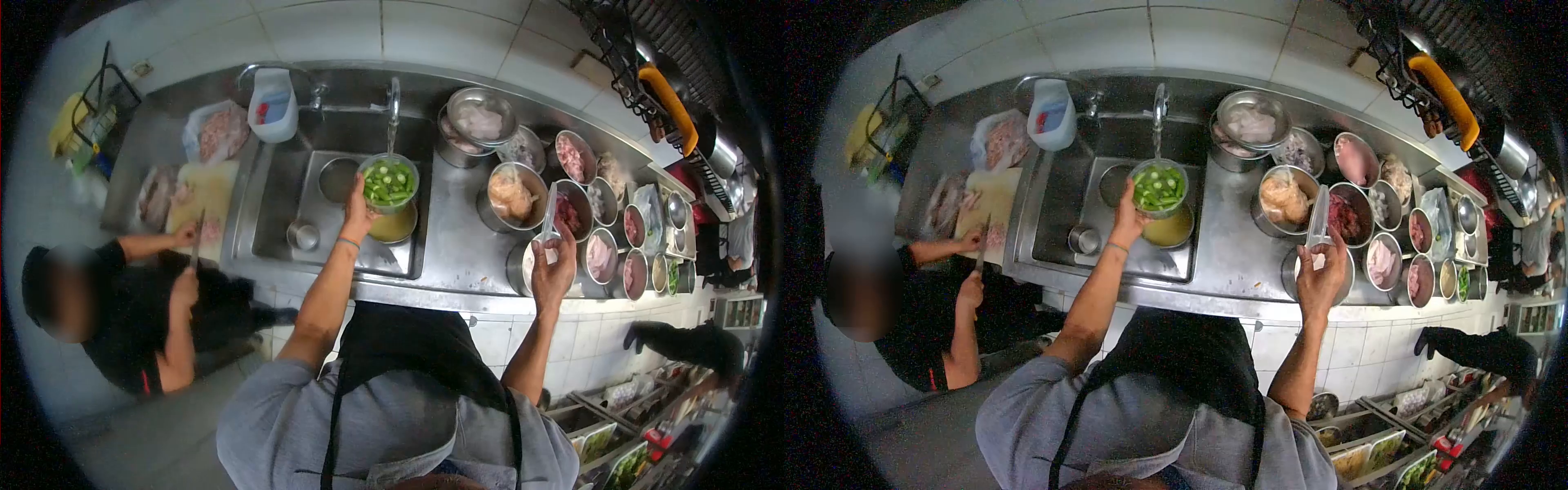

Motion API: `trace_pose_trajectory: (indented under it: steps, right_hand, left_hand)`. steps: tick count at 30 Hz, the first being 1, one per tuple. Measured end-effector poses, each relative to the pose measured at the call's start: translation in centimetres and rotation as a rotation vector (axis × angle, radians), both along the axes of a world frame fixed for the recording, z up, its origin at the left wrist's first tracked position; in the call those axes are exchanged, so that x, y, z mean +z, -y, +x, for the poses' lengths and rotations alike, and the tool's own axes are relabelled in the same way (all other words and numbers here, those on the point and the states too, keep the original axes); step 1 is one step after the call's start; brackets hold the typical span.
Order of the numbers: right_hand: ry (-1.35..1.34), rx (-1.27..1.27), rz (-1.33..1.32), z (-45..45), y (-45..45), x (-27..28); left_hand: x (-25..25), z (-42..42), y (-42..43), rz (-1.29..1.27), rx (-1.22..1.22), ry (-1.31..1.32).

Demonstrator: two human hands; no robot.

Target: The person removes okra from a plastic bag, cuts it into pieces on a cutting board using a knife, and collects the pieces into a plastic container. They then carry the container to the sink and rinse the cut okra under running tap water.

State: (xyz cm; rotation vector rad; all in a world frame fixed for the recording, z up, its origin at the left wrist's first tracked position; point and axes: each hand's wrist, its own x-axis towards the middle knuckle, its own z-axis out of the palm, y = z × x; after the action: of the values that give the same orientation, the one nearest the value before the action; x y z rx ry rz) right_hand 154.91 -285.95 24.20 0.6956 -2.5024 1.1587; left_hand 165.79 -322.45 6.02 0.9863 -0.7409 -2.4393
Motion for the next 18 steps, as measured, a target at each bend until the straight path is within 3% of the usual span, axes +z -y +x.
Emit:
trace_pose_trajectory:
  steps: [8,10,18]
  right_hand:
    - [0.093,0.076,-0.003,-1.7,-0.5,-0.2]
    - [-0.005,0.169,-0.041,-2.5,-0.8,-0.6]
    - [0.024,0.299,-0.009,-2.8,-0.3,0.1]
  left_hand:
    - [0.2,1.4,-1.8,-0.055,0.018,-0.021]
    - [0.5,1.8,-2.5,-0.037,0.045,-0.012]
    - [5.6,6.3,-6.5,-0.045,0.089,-0.008]
